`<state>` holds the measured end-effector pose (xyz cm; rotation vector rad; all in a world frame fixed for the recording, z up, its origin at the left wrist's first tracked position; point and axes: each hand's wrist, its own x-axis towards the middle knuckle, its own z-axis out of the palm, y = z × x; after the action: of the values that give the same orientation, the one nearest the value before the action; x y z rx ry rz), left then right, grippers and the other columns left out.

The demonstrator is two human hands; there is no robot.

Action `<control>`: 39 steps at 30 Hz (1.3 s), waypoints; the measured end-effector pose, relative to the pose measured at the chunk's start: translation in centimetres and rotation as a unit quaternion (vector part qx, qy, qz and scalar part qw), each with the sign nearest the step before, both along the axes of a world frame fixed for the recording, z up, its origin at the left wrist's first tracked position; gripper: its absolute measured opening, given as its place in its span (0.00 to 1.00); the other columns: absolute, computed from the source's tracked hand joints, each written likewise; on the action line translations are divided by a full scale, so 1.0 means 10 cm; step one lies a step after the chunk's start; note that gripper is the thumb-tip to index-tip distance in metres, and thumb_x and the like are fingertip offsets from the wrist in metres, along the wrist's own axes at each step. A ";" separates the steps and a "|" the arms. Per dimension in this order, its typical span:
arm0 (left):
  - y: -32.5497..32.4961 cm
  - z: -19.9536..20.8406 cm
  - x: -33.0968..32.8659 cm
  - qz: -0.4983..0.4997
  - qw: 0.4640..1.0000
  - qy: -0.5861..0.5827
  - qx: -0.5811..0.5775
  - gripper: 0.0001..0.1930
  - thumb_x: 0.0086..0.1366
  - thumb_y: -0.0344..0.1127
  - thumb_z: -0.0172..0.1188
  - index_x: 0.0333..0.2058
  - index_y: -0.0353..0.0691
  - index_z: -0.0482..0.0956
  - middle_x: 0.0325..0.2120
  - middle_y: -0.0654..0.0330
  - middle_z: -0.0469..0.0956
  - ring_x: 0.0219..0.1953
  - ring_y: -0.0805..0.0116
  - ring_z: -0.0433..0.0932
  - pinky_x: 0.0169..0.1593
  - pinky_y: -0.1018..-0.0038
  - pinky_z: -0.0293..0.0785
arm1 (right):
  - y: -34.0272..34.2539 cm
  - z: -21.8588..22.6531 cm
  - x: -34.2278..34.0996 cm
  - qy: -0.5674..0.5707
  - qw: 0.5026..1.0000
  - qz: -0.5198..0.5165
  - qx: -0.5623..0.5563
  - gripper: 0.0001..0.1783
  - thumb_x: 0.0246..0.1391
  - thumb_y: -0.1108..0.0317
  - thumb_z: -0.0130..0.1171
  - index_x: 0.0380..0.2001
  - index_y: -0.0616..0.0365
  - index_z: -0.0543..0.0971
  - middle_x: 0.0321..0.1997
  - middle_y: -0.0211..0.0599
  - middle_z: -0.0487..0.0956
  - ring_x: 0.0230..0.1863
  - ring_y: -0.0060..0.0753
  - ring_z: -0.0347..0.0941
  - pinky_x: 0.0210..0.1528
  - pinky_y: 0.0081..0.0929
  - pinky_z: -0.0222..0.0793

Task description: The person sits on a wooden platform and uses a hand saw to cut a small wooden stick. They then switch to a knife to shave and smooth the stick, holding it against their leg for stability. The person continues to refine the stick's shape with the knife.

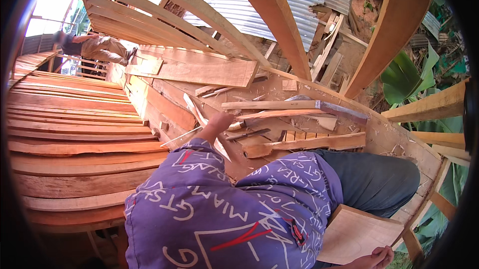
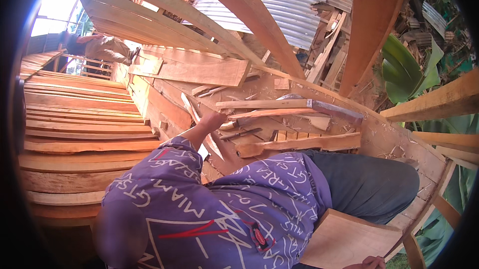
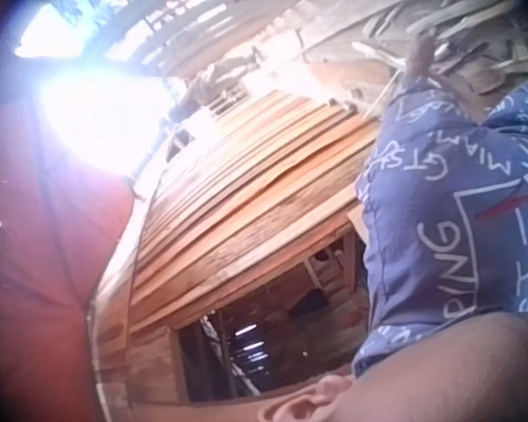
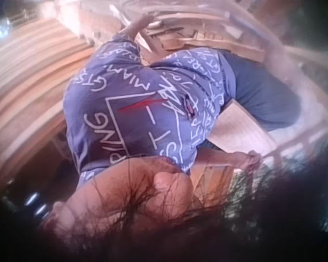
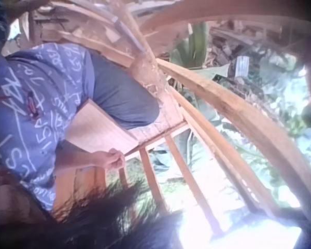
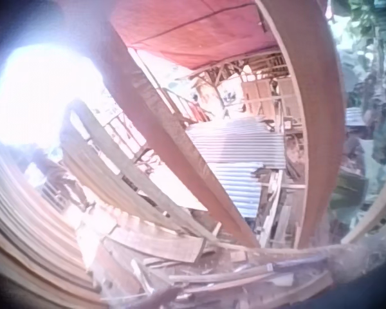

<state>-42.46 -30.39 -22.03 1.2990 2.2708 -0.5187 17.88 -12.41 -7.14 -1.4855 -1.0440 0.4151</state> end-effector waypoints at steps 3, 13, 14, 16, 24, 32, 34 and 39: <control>-0.04 0.09 -0.14 0.005 0.999 0.043 0.000 0.11 0.60 0.35 0.49 0.31 0.43 0.82 0.31 0.53 0.81 0.36 0.54 0.80 0.36 0.60 0.76 | 0.02 0.00 -0.03 0.030 0.999 0.011 -0.004 0.08 0.52 0.73 0.53 0.23 0.59 0.66 0.16 0.31 0.63 0.15 0.24 0.57 0.18 0.21 0.53; 0.24 -0.01 0.05 0.356 0.919 0.140 -0.099 0.28 0.56 0.59 0.55 0.45 0.42 0.79 0.42 0.54 0.79 0.45 0.59 0.78 0.45 0.64 0.74 | -0.02 0.01 -0.12 0.015 0.999 -0.005 -0.041 0.08 0.52 0.75 0.52 0.21 0.59 0.66 0.15 0.31 0.63 0.15 0.23 0.57 0.18 0.21 0.53; 0.15 -0.07 0.07 0.377 0.912 0.117 -0.109 0.28 0.57 0.59 0.55 0.46 0.42 0.78 0.42 0.55 0.79 0.45 0.60 0.78 0.45 0.64 0.74 | -0.01 0.01 -0.13 0.018 0.999 -0.010 -0.042 0.07 0.52 0.75 0.52 0.21 0.59 0.67 0.15 0.31 0.63 0.15 0.23 0.57 0.18 0.21 0.53; 0.18 -0.06 0.17 0.410 0.900 0.063 -0.129 0.29 0.58 0.60 0.54 0.48 0.42 0.76 0.42 0.56 0.79 0.45 0.62 0.78 0.44 0.65 0.74 | -0.03 0.00 -0.10 0.020 0.999 0.016 -0.036 0.07 0.51 0.75 0.51 0.21 0.59 0.67 0.15 0.31 0.63 0.15 0.23 0.57 0.18 0.21 0.53; 0.05 -0.16 0.48 0.228 0.974 0.008 -0.008 0.21 0.54 0.39 0.57 0.47 0.40 0.69 0.40 0.48 0.77 0.43 0.52 0.77 0.44 0.58 0.73 | 0.00 -0.03 -0.12 0.032 0.998 0.038 -0.039 0.07 0.51 0.75 0.50 0.21 0.59 0.66 0.14 0.30 0.62 0.14 0.23 0.56 0.17 0.20 0.53; -0.04 -0.40 0.37 0.123 0.983 0.125 -0.052 0.12 0.56 0.35 0.55 0.40 0.43 0.77 0.39 0.54 0.75 0.39 0.57 0.79 0.39 0.64 0.76 | -0.02 -0.04 -0.07 -0.009 0.998 0.048 -0.047 0.08 0.53 0.74 0.51 0.21 0.60 0.67 0.14 0.30 0.62 0.14 0.23 0.56 0.15 0.21 0.52; -0.05 -0.50 0.36 0.069 0.985 0.144 -0.061 0.09 0.57 0.34 0.54 0.36 0.44 0.80 0.37 0.55 0.76 0.37 0.59 0.80 0.36 0.65 0.77 | 0.00 0.01 -0.14 0.010 0.998 0.041 -0.050 0.08 0.52 0.75 0.51 0.21 0.61 0.67 0.14 0.30 0.62 0.14 0.23 0.57 0.16 0.21 0.52; -0.13 -0.61 0.33 0.005 0.986 0.161 -0.035 0.07 0.57 0.35 0.55 0.30 0.45 0.82 0.33 0.56 0.78 0.34 0.60 0.81 0.32 0.67 0.77 | 0.01 0.12 -0.21 0.026 0.997 0.041 -0.060 0.07 0.51 0.75 0.52 0.21 0.61 0.67 0.14 0.31 0.63 0.15 0.24 0.57 0.16 0.21 0.52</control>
<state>-39.19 -31.68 -28.17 1.2428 2.4887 -0.8496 15.80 -12.28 -5.96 -1.5344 -1.0564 0.5799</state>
